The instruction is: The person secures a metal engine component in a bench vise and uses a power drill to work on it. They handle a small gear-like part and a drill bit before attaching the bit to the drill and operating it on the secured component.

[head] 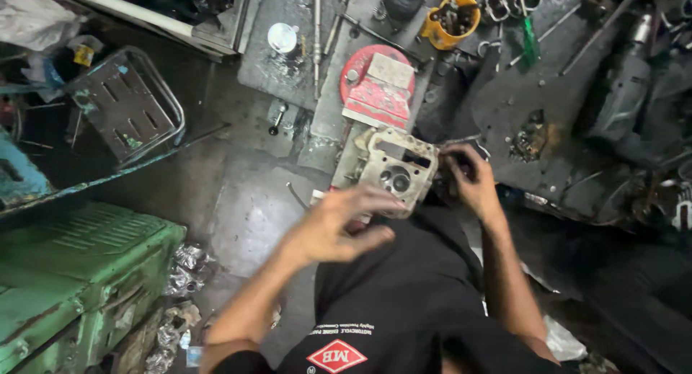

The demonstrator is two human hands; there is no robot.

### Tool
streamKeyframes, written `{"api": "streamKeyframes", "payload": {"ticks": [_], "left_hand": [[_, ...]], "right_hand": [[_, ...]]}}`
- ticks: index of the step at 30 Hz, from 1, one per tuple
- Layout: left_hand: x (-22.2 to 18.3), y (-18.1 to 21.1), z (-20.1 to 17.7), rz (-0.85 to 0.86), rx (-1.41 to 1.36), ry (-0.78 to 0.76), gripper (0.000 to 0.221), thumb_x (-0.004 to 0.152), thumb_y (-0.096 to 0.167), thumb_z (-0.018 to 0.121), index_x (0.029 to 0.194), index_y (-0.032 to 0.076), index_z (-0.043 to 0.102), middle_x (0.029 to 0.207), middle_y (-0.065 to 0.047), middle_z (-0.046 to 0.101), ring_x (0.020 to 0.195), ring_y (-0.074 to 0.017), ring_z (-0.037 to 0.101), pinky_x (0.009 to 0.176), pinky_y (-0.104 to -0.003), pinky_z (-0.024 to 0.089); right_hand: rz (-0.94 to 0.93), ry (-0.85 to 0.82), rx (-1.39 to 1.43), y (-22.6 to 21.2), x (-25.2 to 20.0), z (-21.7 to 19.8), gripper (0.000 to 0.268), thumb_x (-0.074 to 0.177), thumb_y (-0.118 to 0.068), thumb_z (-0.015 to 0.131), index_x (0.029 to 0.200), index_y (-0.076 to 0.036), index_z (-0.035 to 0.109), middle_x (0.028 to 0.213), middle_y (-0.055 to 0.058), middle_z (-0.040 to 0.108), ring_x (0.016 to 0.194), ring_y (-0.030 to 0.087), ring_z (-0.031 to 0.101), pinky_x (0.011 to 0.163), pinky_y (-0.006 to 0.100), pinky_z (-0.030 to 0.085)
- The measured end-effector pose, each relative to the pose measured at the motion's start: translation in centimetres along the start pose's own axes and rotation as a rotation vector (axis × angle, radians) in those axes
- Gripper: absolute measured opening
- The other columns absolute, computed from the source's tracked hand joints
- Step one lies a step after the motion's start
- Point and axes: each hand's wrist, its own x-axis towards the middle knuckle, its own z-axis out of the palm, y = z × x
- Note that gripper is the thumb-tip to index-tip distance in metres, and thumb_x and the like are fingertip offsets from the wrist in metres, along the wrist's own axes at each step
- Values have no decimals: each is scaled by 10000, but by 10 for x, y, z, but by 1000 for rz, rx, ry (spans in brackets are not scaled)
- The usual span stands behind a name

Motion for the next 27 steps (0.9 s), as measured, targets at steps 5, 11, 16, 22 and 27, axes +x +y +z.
{"api": "streamKeyframes", "payload": {"ticks": [5, 11, 16, 22, 27], "left_hand": [[14, -6, 43, 301, 191, 104, 399, 929, 171, 827, 1295, 175, 671, 1255, -21, 695, 1102, -252, 723, 1043, -406, 578], [24, -2, 57, 364, 337, 141, 476, 792, 111, 861, 1239, 184, 712, 1234, -32, 714, 1089, -268, 713, 945, -409, 580], [34, -7, 74, 490, 360, 317, 433, 740, 15, 820, 1140, 146, 718, 1144, -89, 701, 1012, -288, 728, 870, -417, 604], [48, -6, 114, 455, 293, 446, 307, 814, -32, 769, 1079, 100, 688, 1115, -127, 691, 981, -293, 737, 786, -364, 623], [74, 8, 154, 404, 322, 457, 299, 822, -21, 767, 1082, 104, 691, 1108, -103, 708, 994, -286, 728, 847, -375, 607]], "right_hand": [[-149, -286, -93, 16, -6, 7, 454, 852, -22, 727, 1294, -1, 624, 1315, 168, 654, 1217, 269, 610, 1032, 393, 471], [-330, -270, -19, 29, 0, 20, 523, 790, -83, 762, 1296, -24, 644, 1362, 165, 644, 1287, 337, 596, 1101, 455, 451], [-459, -337, -156, 37, 12, 28, 453, 675, -123, 743, 1120, -49, 705, 1071, 184, 683, 1013, 392, 615, 907, 518, 438], [-389, -432, -233, 10, 19, 15, 421, 684, -72, 673, 1103, -45, 696, 1089, 174, 697, 1065, 398, 615, 979, 484, 474], [-414, -78, -175, 8, 29, -65, 301, 869, -99, 706, 1168, -67, 699, 1139, 143, 702, 1116, 350, 634, 980, 452, 479]]}}
